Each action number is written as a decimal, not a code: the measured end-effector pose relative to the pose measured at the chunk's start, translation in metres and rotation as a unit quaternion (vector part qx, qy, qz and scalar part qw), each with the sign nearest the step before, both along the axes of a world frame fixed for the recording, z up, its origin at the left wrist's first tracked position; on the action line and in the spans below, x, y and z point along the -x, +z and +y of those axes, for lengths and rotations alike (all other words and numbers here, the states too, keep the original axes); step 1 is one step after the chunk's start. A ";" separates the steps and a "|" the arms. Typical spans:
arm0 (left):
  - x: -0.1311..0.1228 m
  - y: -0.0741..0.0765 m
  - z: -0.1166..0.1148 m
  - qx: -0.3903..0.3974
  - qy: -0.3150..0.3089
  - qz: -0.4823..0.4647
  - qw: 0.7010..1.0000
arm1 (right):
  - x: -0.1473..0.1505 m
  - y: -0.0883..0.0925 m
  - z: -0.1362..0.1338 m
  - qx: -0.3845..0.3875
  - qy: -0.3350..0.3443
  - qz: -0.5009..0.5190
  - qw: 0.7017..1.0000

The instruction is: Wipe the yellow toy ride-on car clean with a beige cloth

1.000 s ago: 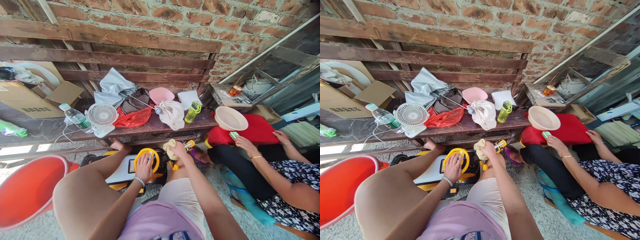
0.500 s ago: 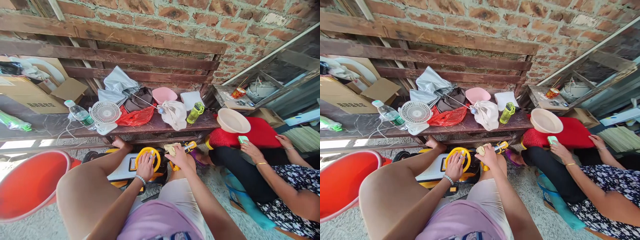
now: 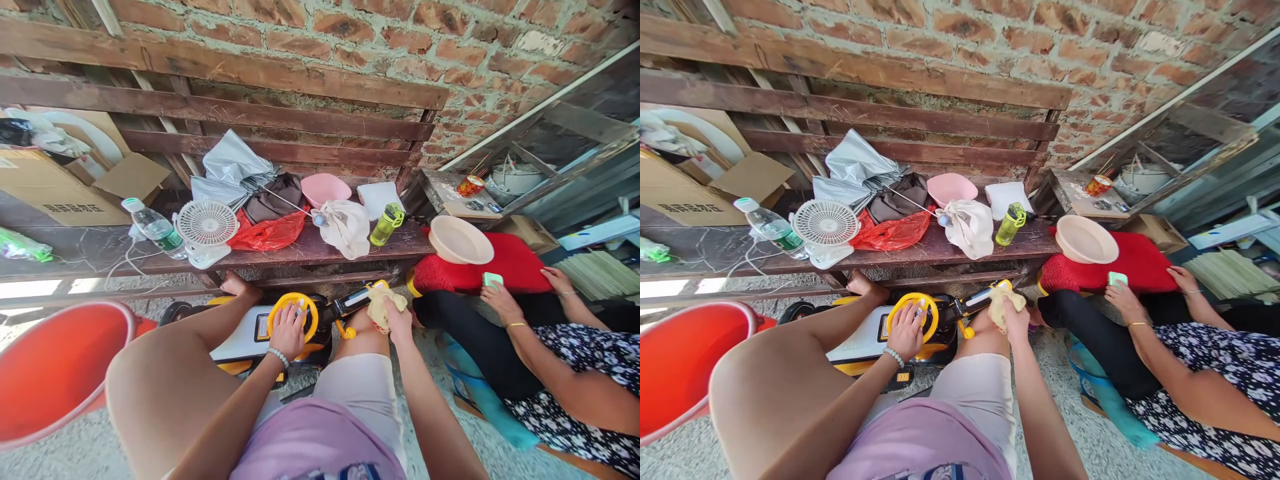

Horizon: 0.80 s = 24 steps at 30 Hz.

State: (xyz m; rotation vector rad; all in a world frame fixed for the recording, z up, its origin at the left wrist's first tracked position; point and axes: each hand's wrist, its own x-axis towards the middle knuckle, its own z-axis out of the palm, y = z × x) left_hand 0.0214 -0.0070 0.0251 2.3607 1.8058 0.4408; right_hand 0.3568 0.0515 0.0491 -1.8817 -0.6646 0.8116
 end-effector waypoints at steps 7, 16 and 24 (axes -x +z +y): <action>0.000 0.001 0.000 0.000 0.003 0.003 1.000 | 0.010 0.011 0.026 0.177 0.378 -0.282 0.864; 0.000 -0.006 0.000 -0.013 0.006 -0.004 1.000 | 0.049 0.026 0.005 0.149 0.566 -0.384 0.714; 0.001 -0.006 0.001 -0.027 -0.003 -0.005 1.000 | 0.015 0.004 -0.013 0.037 0.491 -0.181 0.851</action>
